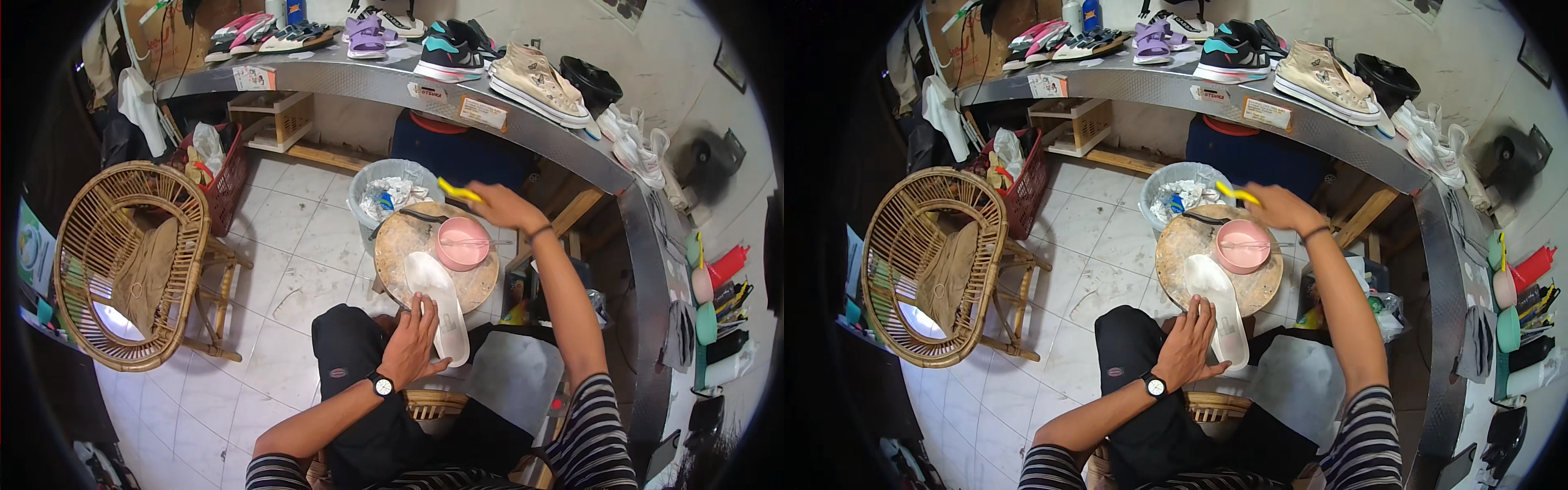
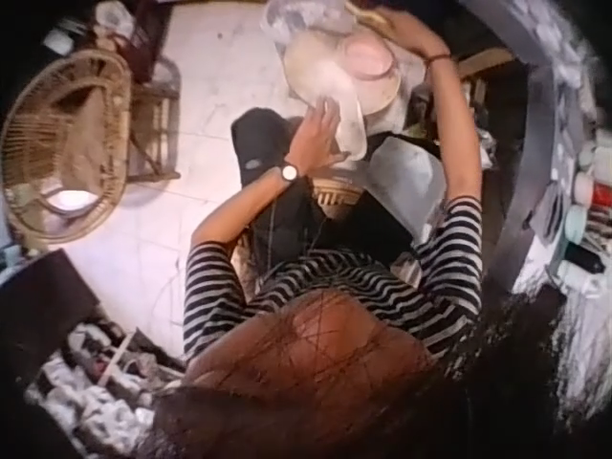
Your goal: Applying glue to the surface of a white shoe sole using a brush for repair.
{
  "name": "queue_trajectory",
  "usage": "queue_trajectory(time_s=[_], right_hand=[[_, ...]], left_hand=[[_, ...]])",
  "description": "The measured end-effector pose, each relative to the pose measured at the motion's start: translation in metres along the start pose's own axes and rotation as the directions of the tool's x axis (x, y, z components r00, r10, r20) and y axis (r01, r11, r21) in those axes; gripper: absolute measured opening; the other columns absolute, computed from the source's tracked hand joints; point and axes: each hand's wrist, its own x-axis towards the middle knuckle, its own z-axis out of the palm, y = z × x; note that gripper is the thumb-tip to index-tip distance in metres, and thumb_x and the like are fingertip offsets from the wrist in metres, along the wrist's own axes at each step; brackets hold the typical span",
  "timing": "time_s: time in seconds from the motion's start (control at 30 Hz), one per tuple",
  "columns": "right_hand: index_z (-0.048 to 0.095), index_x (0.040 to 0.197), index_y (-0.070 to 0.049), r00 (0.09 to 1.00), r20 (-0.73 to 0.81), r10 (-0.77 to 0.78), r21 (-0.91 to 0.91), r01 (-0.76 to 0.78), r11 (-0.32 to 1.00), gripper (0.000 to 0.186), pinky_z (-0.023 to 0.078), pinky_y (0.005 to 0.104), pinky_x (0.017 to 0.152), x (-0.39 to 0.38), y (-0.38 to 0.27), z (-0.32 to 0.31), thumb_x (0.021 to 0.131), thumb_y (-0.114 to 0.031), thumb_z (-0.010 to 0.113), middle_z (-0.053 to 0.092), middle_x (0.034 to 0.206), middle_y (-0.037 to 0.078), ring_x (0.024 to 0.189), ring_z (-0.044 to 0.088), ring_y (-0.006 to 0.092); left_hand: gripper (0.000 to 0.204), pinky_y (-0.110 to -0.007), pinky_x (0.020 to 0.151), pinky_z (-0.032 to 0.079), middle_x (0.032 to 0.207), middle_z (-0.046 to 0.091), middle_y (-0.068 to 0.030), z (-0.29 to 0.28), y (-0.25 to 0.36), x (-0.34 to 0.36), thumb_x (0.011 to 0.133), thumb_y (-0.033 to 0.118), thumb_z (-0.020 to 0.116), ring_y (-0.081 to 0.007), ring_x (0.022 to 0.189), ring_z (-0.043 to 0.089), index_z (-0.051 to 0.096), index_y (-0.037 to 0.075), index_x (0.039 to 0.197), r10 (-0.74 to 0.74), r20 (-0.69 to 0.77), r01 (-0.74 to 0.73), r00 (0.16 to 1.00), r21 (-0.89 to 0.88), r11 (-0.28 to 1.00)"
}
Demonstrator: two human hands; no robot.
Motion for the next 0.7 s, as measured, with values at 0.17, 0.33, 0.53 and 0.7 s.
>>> queue_trajectory(time_s=[0.17, 0.33, 0.53, 0.7], right_hand=[[0.076, 0.128, -0.016, 0.952, 0.305, -0.008, -0.388, 0.133, 0.912, 0.044, 0.058, 0.0471, 0.09, -0.057, -0.013, 0.005, 0.09, -0.039, 0.073, 0.076, 0.108, 0.02, 0.098, 0.073, 0.04], [0.079, 0.088, -0.007, 0.998, 0.04, -0.052, -0.526, 0.066, 0.848, 0.018, 0.059, 0.0492, 0.083, -0.055, -0.018, 0.041, 0.086, -0.02, 0.067, 0.076, 0.098, 0.017, 0.089, 0.075, 0.037], [0.078, 0.088, -0.004, 1.0, -0.015, 0.0, -0.369, -0.005, 0.929, 0.018, 0.059, 0.0482, 0.08, -0.063, -0.015, 0.058, 0.087, -0.017, 0.065, 0.075, 0.092, 0.021, 0.087, 0.074, 0.0398], [0.079, 0.09, -0.005, 0.999, -0.008, -0.049, -0.31, 0.045, 0.95, 0.018, 0.059, 0.0468, 0.08, -0.079, -0.019, 0.037, 0.085, -0.019, 0.069, 0.075, 0.09, 0.022, 0.086, 0.074, 0.0393]], left_hand=[[0.112, -0.042, 0.105, 0.043, 0.149, 0.047, -0.0312, 0.001, 0.001, 0.001, 0.089, 0.081, 0.044, -0.0445, 0.145, 0.041, 0.045, -0.013, 0.149, 0.011, 0.005, -0.011, 1.0, -0.015, 1.0], [0.114, -0.042, 0.104, 0.044, 0.15, 0.046, -0.0315, 0.0, 0.002, 0.0, 0.088, 0.082, 0.045, -0.0441, 0.145, 0.041, 0.045, -0.014, 0.149, -0.002, -0.027, 0.002, 1.0, -0.015, 1.0], [0.114, -0.043, 0.107, 0.043, 0.151, 0.046, -0.0321, 0.004, 0.001, -0.001, 0.088, 0.083, 0.044, -0.0444, 0.147, 0.039, 0.045, -0.013, 0.149, -0.014, -0.039, 0.012, 0.999, -0.046, 0.999], [0.118, -0.047, 0.11, 0.041, 0.152, 0.044, -0.0324, 0.006, 0.0, -0.002, 0.085, 0.087, 0.046, -0.0457, 0.149, 0.037, 0.044, -0.011, 0.15, -0.041, -0.052, 0.031, 0.998, -0.181, 0.983]])
